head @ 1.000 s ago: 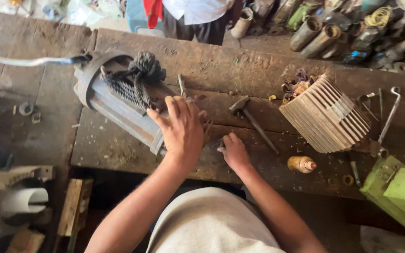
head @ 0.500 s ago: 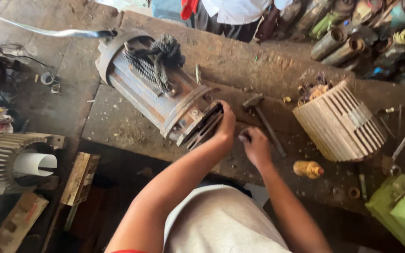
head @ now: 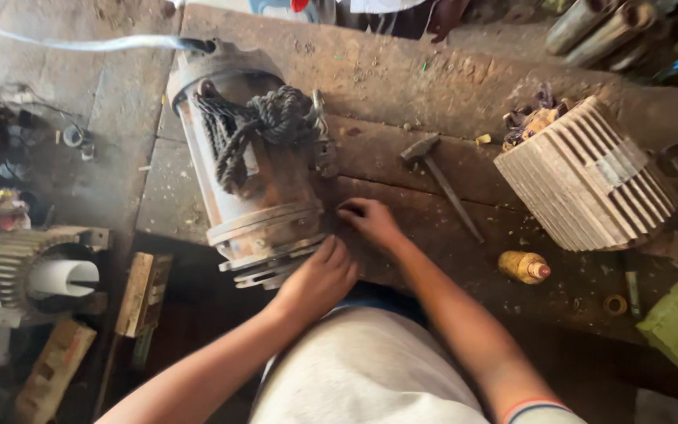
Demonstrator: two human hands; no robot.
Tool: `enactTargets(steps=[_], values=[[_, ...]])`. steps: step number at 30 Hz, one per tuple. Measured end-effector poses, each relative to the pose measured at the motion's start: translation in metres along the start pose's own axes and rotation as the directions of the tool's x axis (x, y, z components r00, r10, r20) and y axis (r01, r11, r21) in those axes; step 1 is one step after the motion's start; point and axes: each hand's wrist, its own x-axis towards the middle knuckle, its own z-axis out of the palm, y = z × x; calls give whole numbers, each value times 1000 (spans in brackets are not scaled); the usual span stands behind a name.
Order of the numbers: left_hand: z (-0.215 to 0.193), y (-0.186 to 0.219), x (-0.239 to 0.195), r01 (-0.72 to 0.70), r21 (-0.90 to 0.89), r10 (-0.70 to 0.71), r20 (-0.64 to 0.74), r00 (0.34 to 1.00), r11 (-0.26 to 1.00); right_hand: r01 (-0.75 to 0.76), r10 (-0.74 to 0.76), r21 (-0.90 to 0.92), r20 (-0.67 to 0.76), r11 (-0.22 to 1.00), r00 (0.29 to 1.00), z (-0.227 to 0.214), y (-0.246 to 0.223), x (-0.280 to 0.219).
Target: The person works on an electric motor on a cluttered workbench, using a hammer and wrench to adjust and tighten components. The person repeatedly taps and rotates parts of the motor housing while occasionally using a wrench to secure bolts.
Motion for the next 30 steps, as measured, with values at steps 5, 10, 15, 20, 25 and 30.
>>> enactTargets(steps=[5,10,15,20,25,30], values=[[-34,-51,-45,488,-666,-504,191,843,564,-197,142,187,272,962,952,37,13,6],[-39,-78,-54,479,-664,-800,-328,503,574,-443,243,528,406,724,881,48,15,11],[-25,-72,-41,559,-691,-882,-278,380,459,-517,270,642,447,567,852,58,13,15],[-11,-67,-30,604,-672,-900,-265,345,429,-439,159,614,456,656,875,58,29,17],[-13,-70,-28,608,-662,-899,-305,314,438,-543,176,665,537,513,825,64,43,28],[-15,-69,-29,610,-651,-892,-326,312,451,-561,180,721,540,407,823,72,45,19]])
